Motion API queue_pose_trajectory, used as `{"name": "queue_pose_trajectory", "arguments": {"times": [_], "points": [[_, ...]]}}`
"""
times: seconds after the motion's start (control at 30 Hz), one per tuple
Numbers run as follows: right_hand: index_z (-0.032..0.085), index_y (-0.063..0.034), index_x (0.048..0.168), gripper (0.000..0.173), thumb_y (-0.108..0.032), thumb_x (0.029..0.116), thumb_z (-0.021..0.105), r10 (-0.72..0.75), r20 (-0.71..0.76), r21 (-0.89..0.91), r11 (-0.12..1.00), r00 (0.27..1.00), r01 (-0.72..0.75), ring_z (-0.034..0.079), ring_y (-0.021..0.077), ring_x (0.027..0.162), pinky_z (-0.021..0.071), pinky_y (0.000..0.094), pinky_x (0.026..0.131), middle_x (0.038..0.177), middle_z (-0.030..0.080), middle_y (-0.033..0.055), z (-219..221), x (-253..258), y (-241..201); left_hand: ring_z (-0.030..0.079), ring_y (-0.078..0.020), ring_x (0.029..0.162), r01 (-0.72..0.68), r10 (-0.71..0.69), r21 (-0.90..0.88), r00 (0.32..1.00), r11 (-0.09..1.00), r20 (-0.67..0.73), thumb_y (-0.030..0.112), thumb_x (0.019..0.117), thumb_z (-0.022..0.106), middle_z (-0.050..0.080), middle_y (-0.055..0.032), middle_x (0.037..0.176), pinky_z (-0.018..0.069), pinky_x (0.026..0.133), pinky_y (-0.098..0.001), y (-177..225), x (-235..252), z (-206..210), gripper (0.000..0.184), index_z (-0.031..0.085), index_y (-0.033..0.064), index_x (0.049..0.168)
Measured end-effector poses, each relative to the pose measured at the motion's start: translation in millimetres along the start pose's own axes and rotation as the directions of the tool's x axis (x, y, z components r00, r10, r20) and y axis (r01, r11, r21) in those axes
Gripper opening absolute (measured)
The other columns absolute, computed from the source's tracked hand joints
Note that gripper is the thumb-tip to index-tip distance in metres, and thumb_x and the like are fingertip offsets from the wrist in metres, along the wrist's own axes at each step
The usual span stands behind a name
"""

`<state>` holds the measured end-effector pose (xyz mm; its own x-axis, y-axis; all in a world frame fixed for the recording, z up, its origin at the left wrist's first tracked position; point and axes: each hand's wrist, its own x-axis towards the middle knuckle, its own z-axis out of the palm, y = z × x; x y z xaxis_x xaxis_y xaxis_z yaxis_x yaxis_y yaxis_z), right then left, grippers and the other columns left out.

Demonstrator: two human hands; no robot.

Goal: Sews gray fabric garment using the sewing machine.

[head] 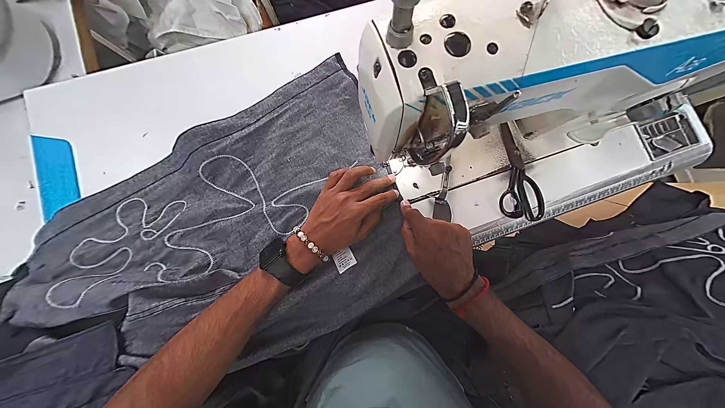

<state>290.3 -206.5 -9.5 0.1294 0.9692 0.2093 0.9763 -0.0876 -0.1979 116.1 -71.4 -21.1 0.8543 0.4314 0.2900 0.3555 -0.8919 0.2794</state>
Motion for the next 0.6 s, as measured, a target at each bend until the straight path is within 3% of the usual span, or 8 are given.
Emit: {"name": "queue_pose_trajectory", "arguments": {"times": [0.13,0.3,0.6], "points": [[0.076,-0.0129,0.121,0.033,-0.021,0.0995,0.052,-0.021,0.015,0.003,1.0,1.0,0.021,0.054,0.0212,0.044,0.0371,0.0362,0.04,0.052,0.053,0.0017,-0.5,0.7,2.1,0.047,-0.0242,0.141,-0.007,0.007,0.023,1.0,1.0,0.001,0.027,0.1027,0.048,0.061,0.0066,0.145,0.033,0.115,-0.0466,-0.9,0.4,-0.8,0.036,0.073,0.0297,0.13],[0.072,-0.0136,0.13,0.037,-0.019,0.0988,0.053,-0.03,0.034,-0.003,1.0,0.999,0.03,0.054,0.022,0.045,0.0374,0.0362,0.041,0.053,0.053,0.0017,-0.3,10.7,3.7,0.049,-0.0283,0.135,0.006,-0.004,0.067,1.0,0.998,-0.026,0.029,0.1009,0.051,0.063,-0.0016,0.139,0.0339,0.113,-0.0484,-7.3,4.6,-1.2,0.035,0.073,0.0288,0.128],[0.072,-0.0128,0.128,0.034,-0.023,0.1015,0.053,-0.046,0.077,-0.053,0.997,0.996,0.051,0.055,0.0236,0.045,0.0382,0.037,0.04,0.054,0.054,0.0034,-2.7,40.3,-1.5,0.051,-0.032,0.131,-0.014,0.018,0.107,0.999,0.994,-0.028,0.028,0.1001,0.05,0.067,-0.0043,0.132,0.033,0.11,-0.0512,-29.3,14.4,-8.6,0.037,0.074,0.0265,0.128]]}}
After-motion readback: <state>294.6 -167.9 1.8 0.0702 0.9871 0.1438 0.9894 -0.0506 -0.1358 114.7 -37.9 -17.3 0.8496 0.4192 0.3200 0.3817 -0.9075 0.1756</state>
